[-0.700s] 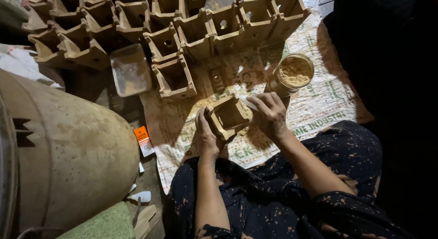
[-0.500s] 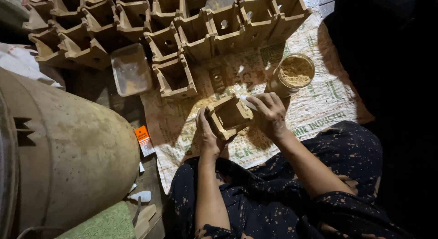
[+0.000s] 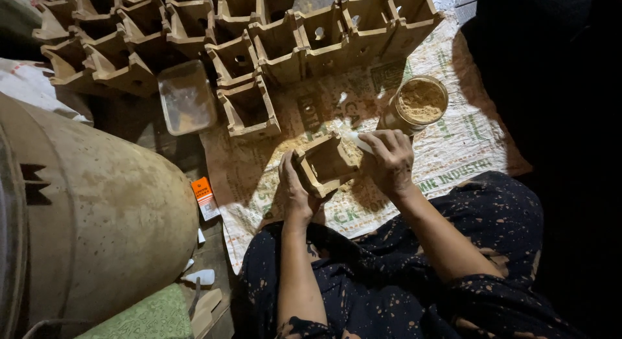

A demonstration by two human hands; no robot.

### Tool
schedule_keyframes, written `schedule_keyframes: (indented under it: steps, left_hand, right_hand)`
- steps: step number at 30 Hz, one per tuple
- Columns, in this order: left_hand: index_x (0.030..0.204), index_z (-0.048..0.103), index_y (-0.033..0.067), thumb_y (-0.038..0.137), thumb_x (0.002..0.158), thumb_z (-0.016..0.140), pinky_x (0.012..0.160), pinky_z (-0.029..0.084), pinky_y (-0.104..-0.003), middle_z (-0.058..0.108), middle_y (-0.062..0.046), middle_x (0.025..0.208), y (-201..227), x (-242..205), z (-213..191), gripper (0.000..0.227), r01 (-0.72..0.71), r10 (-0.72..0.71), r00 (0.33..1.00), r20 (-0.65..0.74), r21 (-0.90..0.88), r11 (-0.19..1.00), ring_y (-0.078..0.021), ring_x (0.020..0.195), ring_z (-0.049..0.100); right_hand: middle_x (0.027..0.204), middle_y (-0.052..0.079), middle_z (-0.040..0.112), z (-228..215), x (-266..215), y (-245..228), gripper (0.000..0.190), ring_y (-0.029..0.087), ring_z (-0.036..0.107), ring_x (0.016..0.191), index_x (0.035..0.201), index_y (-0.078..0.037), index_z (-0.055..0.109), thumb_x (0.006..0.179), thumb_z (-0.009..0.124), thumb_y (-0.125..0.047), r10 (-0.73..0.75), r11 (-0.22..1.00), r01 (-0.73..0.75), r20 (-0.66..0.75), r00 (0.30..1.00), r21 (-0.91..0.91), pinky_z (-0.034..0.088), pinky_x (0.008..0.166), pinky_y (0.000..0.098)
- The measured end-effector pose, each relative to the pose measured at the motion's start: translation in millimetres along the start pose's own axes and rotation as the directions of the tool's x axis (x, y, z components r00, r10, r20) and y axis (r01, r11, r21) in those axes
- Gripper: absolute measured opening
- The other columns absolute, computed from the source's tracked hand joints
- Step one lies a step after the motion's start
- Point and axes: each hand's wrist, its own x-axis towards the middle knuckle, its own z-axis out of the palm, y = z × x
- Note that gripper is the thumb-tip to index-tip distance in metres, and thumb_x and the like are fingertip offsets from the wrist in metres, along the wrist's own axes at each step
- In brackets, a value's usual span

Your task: The person is shaping and assembling clay blocks by applying a bonding agent with a small tool and joining the pieces together.

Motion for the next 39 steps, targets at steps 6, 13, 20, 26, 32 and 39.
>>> schedule_keyframes:
  steps: [6,13,20,26,32,39]
  left_hand:
    - [0.162,0.032,0.0058,0.041,0.065,0.075,0.113,0.049,-0.055,0.044,-0.023,0.156,82,6,-35,0.112,-0.001,0.002,1.0,0.018,-0.022,1.0,-0.0491,0.138,0.052]
    - [0.16,0.033,0.0045,0.048,0.052,0.097,0.121,0.039,-0.055,0.044,-0.023,0.154,37,-7,-13,0.133,-0.056,0.056,0.998,0.0,-0.065,0.996,-0.0459,0.145,0.043]
    - [0.162,0.031,0.006,0.046,0.045,0.102,0.124,0.037,-0.055,0.04,-0.022,0.159,125,7,-47,0.143,-0.064,0.064,0.998,0.006,-0.002,0.998,-0.0421,0.151,0.037]
    - [0.161,0.028,0.0137,0.045,0.049,0.098,0.099,0.054,-0.065,0.043,-0.012,0.159,138,10,-59,0.135,0.051,-0.06,0.995,0.083,0.106,0.993,-0.0333,0.149,0.043]
    - [0.159,0.033,0.0094,0.045,0.05,0.096,0.098,0.055,-0.064,0.043,-0.015,0.158,133,11,-51,0.13,-0.056,0.044,0.997,0.068,0.174,0.983,-0.0356,0.148,0.044]
    - [0.158,0.035,-0.0018,0.04,0.046,0.1,0.119,0.042,-0.06,0.041,-0.025,0.156,122,9,-46,0.135,-0.191,0.185,0.982,0.05,0.185,0.964,-0.0472,0.147,0.04]
  right_hand:
    - [0.1,0.005,0.069,-8,10,-20,0.029,0.029,0.062,0.087,0.112,-0.015,0.082,0.084,0.086,-0.01,0.06,0.997,-0.055,-0.078,0.995,0.062,0.053,0.081,0.0393]
    - [0.094,0.003,0.07,7,4,-38,0.007,0.027,0.062,0.086,0.099,-0.018,0.083,0.092,0.085,-0.017,0.039,0.987,-0.024,-0.092,0.995,0.16,0.053,0.081,0.036]
    - [0.101,0.003,0.072,2,22,-69,0.015,0.028,0.063,0.09,0.106,-0.019,0.081,0.092,0.082,-0.023,-0.035,0.983,0.044,-0.056,0.998,0.178,0.05,0.081,0.0378]
    - [0.101,0.0,0.071,9,18,-67,0.017,0.024,0.063,0.092,0.108,-0.022,0.081,0.094,0.08,-0.031,-0.068,0.987,0.074,-0.042,0.997,0.14,0.048,0.081,0.035]
    - [0.101,-0.002,0.071,13,18,-68,0.018,0.023,0.063,0.093,0.106,-0.023,0.08,0.089,0.084,-0.028,-0.094,0.991,0.097,-0.032,0.995,0.093,0.047,0.082,0.0341]
    - [0.099,-0.004,0.071,17,15,-64,0.018,0.019,0.063,0.091,0.104,-0.025,0.079,0.089,0.085,-0.032,-0.109,0.993,0.111,-0.044,0.993,0.039,0.044,0.084,0.0328]
